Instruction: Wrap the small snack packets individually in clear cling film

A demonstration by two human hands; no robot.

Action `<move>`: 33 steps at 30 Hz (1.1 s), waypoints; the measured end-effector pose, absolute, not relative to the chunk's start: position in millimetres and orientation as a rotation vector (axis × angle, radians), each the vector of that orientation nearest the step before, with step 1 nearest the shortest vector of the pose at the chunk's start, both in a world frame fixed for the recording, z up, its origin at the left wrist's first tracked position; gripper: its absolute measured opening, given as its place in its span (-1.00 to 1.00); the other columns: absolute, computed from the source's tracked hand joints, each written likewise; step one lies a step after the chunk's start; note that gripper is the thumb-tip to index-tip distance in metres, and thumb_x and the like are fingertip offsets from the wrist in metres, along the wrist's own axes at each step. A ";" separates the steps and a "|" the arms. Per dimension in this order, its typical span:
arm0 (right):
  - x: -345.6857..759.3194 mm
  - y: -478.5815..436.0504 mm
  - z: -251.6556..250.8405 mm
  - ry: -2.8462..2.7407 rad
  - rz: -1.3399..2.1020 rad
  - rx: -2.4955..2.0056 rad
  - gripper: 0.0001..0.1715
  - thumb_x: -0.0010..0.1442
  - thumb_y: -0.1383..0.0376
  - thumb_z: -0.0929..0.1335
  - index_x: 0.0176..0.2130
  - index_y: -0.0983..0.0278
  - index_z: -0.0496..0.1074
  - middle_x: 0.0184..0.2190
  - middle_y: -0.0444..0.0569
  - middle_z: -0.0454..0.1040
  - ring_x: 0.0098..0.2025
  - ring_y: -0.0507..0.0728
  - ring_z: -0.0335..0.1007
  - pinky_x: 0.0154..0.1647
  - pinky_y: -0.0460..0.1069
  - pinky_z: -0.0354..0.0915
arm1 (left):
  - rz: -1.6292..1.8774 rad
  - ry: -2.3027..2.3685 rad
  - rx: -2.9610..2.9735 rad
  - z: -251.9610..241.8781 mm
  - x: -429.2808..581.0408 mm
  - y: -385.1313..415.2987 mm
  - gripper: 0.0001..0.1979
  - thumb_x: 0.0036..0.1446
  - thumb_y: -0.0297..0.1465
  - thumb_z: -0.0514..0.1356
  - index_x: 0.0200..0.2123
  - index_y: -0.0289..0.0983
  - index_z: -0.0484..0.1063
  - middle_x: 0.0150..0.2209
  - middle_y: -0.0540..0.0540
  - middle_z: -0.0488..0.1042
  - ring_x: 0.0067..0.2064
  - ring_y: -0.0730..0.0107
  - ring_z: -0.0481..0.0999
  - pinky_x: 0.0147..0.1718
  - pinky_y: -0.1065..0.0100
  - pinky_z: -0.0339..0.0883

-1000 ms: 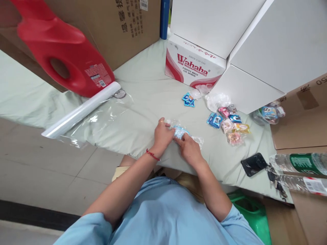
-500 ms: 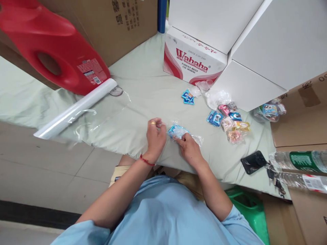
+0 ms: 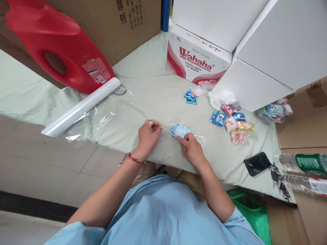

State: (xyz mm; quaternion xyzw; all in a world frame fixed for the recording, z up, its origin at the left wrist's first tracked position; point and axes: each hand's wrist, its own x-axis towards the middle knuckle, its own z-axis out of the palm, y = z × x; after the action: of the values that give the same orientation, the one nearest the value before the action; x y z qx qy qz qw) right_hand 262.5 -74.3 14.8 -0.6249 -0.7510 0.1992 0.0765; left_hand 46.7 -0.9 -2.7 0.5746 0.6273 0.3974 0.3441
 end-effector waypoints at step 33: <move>254.5 -42.4 77.5 -2.481 0.465 -1.740 -0.61 0.42 0.24 0.37 0.20 0.18 0.53 0.11 0.15 0.51 0.14 0.30 0.36 0.16 0.15 0.34 | 0.660 0.915 2.137 6.6 -5.7 -60.6 -0.70 0.44 -0.30 0.03 -0.17 -0.17 0.57 -0.15 -0.10 0.68 -0.07 0.23 0.64 0.14 0.08 0.30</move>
State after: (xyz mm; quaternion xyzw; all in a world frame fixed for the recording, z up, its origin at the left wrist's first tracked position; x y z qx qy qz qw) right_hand 254.5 -42.4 77.5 -0.5671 -0.8087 0.1515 0.0381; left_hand -5.7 -60.6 6.6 0.8268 0.3540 0.2552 0.3548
